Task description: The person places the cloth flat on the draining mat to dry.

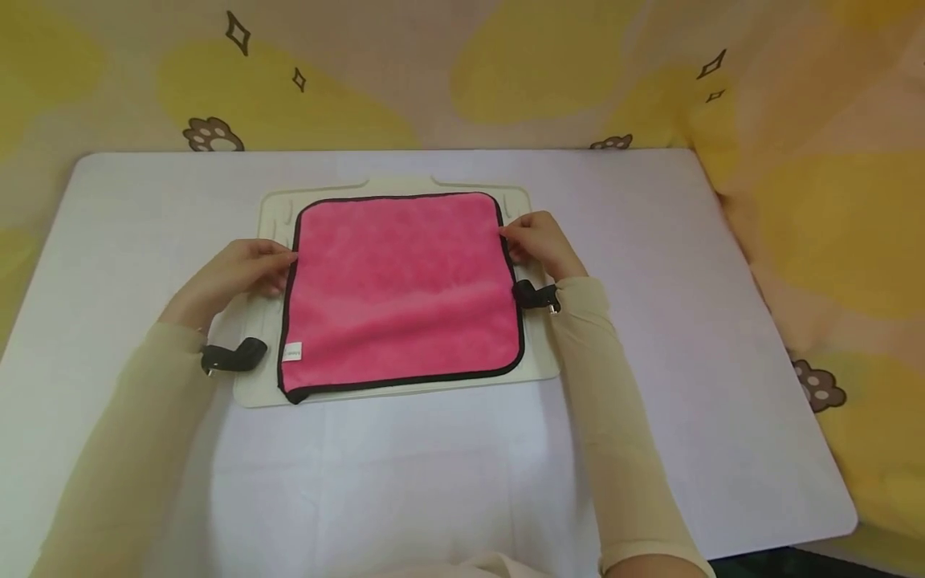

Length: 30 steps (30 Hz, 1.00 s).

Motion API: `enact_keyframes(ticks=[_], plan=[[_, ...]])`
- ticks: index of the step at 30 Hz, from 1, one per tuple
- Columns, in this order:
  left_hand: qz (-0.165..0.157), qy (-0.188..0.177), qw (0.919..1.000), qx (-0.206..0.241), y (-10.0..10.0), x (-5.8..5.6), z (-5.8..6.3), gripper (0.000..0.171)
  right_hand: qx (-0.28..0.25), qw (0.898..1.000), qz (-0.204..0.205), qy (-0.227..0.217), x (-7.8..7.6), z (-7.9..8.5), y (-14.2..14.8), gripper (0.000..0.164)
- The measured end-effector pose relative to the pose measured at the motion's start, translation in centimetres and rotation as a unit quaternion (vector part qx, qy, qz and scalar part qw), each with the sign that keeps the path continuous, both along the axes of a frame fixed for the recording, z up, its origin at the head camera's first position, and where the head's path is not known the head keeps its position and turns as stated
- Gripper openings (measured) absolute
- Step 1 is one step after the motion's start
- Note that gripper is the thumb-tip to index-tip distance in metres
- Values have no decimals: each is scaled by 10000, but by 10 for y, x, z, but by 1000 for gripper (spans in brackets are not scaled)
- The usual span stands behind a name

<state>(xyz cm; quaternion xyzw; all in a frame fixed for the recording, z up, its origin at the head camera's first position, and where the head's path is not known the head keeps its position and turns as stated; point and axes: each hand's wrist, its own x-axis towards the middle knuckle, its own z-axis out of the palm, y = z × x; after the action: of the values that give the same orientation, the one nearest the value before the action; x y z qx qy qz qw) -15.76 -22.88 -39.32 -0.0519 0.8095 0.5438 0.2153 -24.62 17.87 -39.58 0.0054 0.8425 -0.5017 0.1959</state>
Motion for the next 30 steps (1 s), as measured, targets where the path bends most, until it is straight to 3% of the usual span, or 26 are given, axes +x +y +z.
enact_keyframes(ticks=[6, 16, 30], plan=[[225, 188, 9995, -75, 5, -7, -3, 35, 133, 9997, -69, 216, -7, -1, -5, 24], [149, 539, 9967, -588, 8, -16, 2, 27, 190, 9985, -181, 482, -19, -3, -10, 20], [380, 933, 9943, -363, 3, -18, 0, 17, -29, 9945, -583, 868, -23, -6, -8, 17]])
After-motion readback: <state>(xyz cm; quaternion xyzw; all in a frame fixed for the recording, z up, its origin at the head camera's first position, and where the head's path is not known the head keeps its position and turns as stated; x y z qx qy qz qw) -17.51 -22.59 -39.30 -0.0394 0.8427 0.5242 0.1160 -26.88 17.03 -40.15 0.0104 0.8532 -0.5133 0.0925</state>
